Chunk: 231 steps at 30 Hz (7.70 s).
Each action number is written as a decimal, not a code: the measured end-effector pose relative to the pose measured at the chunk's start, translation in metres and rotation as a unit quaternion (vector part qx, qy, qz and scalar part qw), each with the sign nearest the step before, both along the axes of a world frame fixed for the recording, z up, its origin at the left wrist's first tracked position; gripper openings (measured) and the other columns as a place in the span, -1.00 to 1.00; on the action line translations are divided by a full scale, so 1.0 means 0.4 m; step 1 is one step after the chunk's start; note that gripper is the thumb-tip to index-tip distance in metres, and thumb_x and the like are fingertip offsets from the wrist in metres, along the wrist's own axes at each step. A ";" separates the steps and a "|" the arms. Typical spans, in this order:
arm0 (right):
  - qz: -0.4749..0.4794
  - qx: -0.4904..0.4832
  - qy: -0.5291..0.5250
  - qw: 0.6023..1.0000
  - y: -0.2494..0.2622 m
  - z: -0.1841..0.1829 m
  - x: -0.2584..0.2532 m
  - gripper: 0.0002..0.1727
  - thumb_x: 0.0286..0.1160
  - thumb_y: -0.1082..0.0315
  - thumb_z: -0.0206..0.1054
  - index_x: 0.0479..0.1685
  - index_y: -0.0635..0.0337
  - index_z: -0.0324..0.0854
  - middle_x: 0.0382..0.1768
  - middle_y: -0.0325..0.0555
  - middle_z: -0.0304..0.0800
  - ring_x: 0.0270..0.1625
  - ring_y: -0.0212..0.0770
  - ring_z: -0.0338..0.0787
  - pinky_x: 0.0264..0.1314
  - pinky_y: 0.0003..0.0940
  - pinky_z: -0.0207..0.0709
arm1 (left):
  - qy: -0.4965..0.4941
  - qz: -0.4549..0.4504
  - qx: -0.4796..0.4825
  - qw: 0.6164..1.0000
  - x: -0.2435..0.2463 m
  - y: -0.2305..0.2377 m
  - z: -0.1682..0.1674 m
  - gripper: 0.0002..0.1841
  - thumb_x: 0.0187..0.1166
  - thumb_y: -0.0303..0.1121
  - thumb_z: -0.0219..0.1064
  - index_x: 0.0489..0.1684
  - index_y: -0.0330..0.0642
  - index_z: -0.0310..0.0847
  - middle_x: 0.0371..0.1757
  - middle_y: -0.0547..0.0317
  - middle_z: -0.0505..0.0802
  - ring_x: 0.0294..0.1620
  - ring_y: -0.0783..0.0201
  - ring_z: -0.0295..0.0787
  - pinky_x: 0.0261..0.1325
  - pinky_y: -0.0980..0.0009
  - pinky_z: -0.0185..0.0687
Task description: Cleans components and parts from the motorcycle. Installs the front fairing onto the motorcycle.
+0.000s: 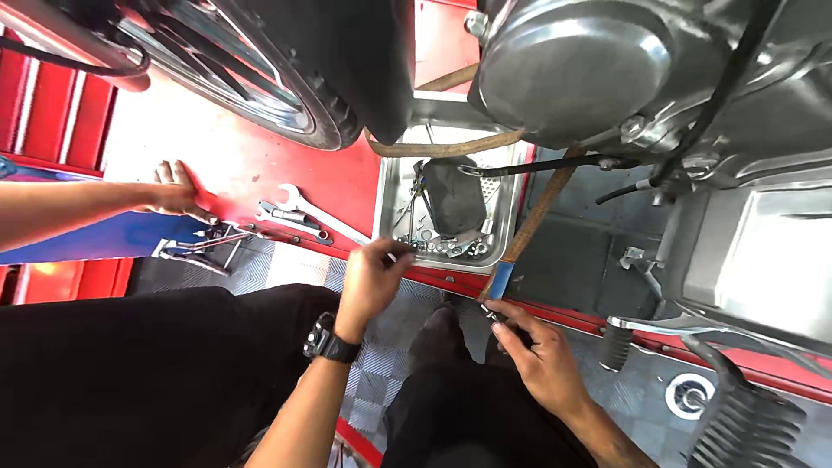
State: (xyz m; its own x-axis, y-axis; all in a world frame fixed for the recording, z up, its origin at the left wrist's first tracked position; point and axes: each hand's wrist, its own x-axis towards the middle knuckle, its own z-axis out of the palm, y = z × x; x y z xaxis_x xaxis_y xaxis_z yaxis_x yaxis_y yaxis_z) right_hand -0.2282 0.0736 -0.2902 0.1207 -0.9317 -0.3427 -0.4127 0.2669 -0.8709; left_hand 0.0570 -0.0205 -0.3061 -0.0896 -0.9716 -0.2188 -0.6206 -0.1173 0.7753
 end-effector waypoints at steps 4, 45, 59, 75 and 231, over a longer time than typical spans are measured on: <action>-0.002 0.015 -0.050 0.999 0.002 0.004 0.001 -0.67 0.70 0.19 0.26 0.33 -0.13 0.76 -0.19 -0.34 0.87 -0.31 -0.40 0.80 -0.21 -0.42 0.76 | 0.181 -0.035 0.167 0.969 -0.102 0.092 0.033 -0.79 0.63 -0.28 0.41 0.10 -0.09 0.81 -0.11 0.26 0.93 -0.33 0.32 0.85 -0.23 0.30 0.87; 0.003 -0.018 -0.039 0.999 0.018 -0.011 0.001 -0.69 0.69 0.19 0.28 0.29 -0.19 0.79 0.02 -0.46 0.89 -0.04 -0.52 0.83 0.09 -0.45 0.77 | 0.275 0.028 0.177 0.944 -0.093 -0.054 -0.025 -0.88 0.65 -0.35 0.33 -0.08 -0.07 0.79 -0.39 0.28 0.77 -0.57 0.49 0.49 -0.50 0.59 0.41; 0.003 -0.005 -0.035 0.999 0.001 -0.008 -0.001 -0.66 0.69 0.19 0.27 0.35 -0.24 0.76 -0.04 -0.45 0.89 -0.21 -0.47 0.81 -0.10 -0.43 0.77 | 0.329 0.049 0.100 0.938 -0.057 0.001 0.003 -0.91 0.55 -0.44 0.39 -0.10 -0.19 0.76 -0.33 0.18 0.80 -0.47 0.42 0.61 -0.42 0.55 0.55; -0.002 0.004 -0.023 1.000 0.000 -0.016 0.009 -0.66 0.71 0.16 0.24 0.35 -0.23 0.76 -0.02 -0.45 0.90 -0.25 -0.47 0.82 -0.13 -0.42 0.78 | 0.186 0.089 0.114 0.972 -0.113 0.112 -0.015 -0.92 0.47 -0.48 0.29 -0.19 -0.13 0.63 -0.27 0.14 0.91 -0.51 0.20 0.79 -0.50 0.30 0.73; -0.036 -0.064 -0.042 0.996 -0.072 0.084 0.079 -0.68 0.72 0.09 0.24 0.23 -0.06 0.79 -0.14 -0.35 0.87 -0.18 -0.51 0.78 -0.04 -0.51 0.70 | 0.152 -0.004 -0.013 0.988 -0.154 -0.120 -0.044 -0.89 0.48 -0.43 0.53 -0.12 -0.09 0.91 -0.17 0.24 0.90 -0.45 0.36 0.75 -0.34 0.39 0.78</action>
State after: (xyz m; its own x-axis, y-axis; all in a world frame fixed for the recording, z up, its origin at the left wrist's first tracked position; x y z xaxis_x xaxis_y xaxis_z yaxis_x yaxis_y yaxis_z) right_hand -0.1965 0.0447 -0.2567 0.0757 -0.9744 -0.2119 -0.3201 0.1775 -0.9306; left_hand -0.0045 -0.0684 -0.3238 -0.1557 -0.9754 -0.1561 -0.3590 -0.0913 0.9288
